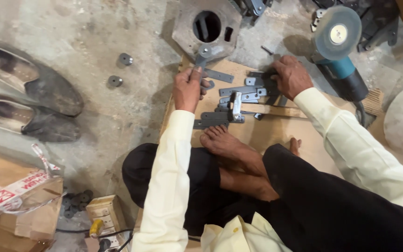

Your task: The recorder is assembling and finishing metal hinge-like components using a hammer and an angle grinder.

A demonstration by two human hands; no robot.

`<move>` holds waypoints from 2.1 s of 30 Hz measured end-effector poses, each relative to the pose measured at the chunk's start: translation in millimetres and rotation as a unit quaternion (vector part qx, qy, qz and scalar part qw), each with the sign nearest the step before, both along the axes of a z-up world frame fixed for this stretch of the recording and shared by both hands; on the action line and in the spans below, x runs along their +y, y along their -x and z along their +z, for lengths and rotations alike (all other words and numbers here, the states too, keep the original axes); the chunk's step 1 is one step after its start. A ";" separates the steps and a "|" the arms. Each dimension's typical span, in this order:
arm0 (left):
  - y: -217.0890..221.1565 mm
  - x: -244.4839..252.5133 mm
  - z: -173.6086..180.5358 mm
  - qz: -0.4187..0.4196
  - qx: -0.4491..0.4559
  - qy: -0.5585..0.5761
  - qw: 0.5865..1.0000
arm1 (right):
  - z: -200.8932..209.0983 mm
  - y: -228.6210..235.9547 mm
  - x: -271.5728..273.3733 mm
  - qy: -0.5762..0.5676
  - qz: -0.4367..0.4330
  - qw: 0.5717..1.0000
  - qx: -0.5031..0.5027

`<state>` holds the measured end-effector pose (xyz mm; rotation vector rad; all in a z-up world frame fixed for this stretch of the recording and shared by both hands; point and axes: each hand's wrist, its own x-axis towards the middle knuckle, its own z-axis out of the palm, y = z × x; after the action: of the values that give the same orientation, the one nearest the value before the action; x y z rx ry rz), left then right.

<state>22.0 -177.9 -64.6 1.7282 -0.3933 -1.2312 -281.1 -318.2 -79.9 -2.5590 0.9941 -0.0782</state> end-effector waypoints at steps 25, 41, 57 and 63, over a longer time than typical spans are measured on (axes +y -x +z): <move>21.5 -9.3 1.7 0.050 0.015 0.018 0.998 | 64.5 -144.7 19.4 -0.532 -0.171 0.783 -0.274; 17.1 -6.2 3.4 0.036 0.021 0.015 0.999 | 68.7 -152.0 3.4 -0.308 -0.099 0.940 -0.112; 21.1 -3.4 -43.8 0.046 -0.067 0.054 0.995 | 56.4 -174.4 22.5 -0.527 -0.218 0.800 -0.185; 22.6 6.7 -29.8 0.068 -0.137 0.066 0.986 | 65.9 -176.0 34.1 -0.535 -0.245 0.778 -0.219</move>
<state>-0.6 -171.3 -94.4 1.7818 -0.4997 -0.8532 -105.1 -284.1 -14.0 -1.1361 1.0472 -0.1767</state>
